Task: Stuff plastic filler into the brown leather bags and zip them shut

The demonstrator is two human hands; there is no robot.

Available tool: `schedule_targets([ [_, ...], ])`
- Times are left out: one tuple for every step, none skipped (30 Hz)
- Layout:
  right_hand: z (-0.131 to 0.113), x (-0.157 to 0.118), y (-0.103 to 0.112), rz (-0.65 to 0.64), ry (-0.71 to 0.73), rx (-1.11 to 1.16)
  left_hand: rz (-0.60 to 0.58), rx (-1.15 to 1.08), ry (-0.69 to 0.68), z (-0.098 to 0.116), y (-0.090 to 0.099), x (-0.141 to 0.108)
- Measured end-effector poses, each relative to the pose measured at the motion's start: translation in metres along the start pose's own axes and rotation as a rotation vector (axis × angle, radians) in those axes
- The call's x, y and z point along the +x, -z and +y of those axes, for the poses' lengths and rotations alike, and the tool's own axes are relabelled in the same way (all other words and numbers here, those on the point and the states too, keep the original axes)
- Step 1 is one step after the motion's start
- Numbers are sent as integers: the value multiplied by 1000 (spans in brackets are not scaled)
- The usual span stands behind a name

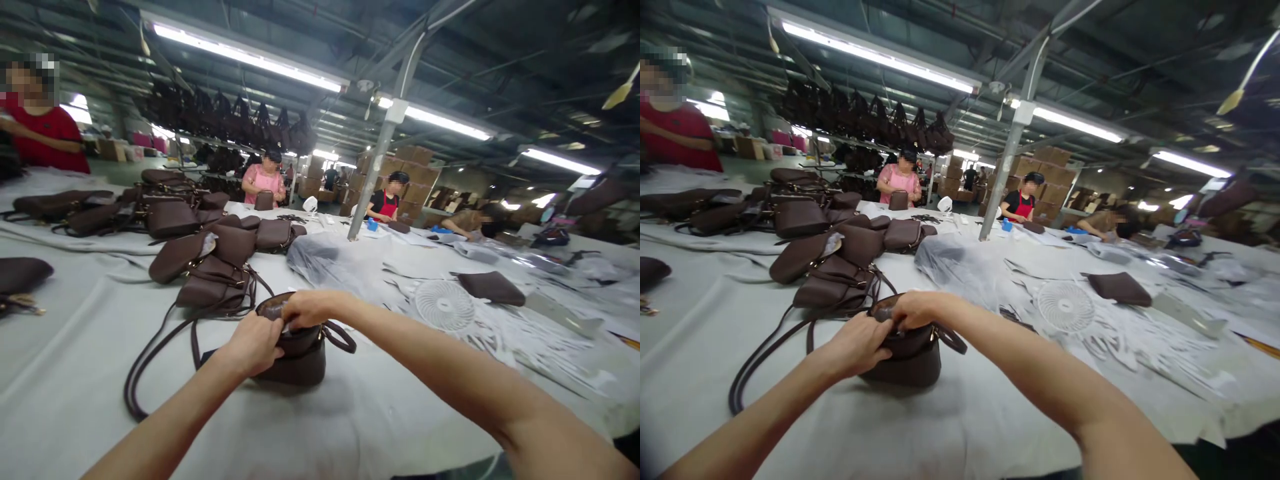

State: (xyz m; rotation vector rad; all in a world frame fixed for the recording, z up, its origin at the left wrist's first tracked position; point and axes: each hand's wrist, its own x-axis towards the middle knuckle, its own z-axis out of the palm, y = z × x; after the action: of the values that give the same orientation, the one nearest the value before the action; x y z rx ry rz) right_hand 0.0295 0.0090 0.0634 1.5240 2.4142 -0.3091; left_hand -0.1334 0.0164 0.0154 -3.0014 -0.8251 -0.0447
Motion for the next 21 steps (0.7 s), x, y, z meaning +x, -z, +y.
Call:
schedule_targets([
  [2,-14,4,111,-41,12,-4,10,-1,1,2,0],
  [5,-29,4,210,-119,12,-5,21,-4,3,3,-1],
  [7,-43,2,258,-218,2,-1,27,-10,4,4,-1],
  [8,-56,-2,247,-309,-7,9,21,-20,6,5,-1],
  [10,-68,-8,189,-369,-8,22,1,-27,8,6,-1],
  [12,-76,-15,118,-399,-2,36,-27,-30,10,8,-1],
  [13,-82,-22,66,-400,4,54,-59,-28,11,9,1],
  [14,-86,-27,58,-386,4,77,-93,-24,12,11,3],
  [14,-87,-29,99,-359,-2,102,-127,-15,12,12,5],
  [14,-86,-29,177,-319,-10,130,-162,-4,13,13,9],
  [13,-83,-26,272,-265,-17,162,-205,2,14,13,13],
  [11,-79,-21,368,-198,-22,195,-254,5,14,12,17],
  [8,-74,-15,449,-131,-21,226,-308,14,14,10,22],
  [5,-69,-8,508,-74,-21,255,-358,34,15,7,26],
  [1,-63,-2,547,-36,-27,285,-396,72,14,5,30],
  [-3,-57,2,575,-20,-40,318,-415,125,13,2,32],
  [-5,-51,5,600,-26,-52,354,-405,180,12,-2,34],
  [-7,-46,5,623,-47,-59,389,-363,227,9,-4,35],
  [-6,-42,2,643,-81,-55,425,-296,258,7,-7,35],
  [-4,-39,-3,653,-126,-38,459,-216,276,4,-9,33],
  [0,-38,-10,650,-179,-5,485,-141,285,0,-11,31],
])
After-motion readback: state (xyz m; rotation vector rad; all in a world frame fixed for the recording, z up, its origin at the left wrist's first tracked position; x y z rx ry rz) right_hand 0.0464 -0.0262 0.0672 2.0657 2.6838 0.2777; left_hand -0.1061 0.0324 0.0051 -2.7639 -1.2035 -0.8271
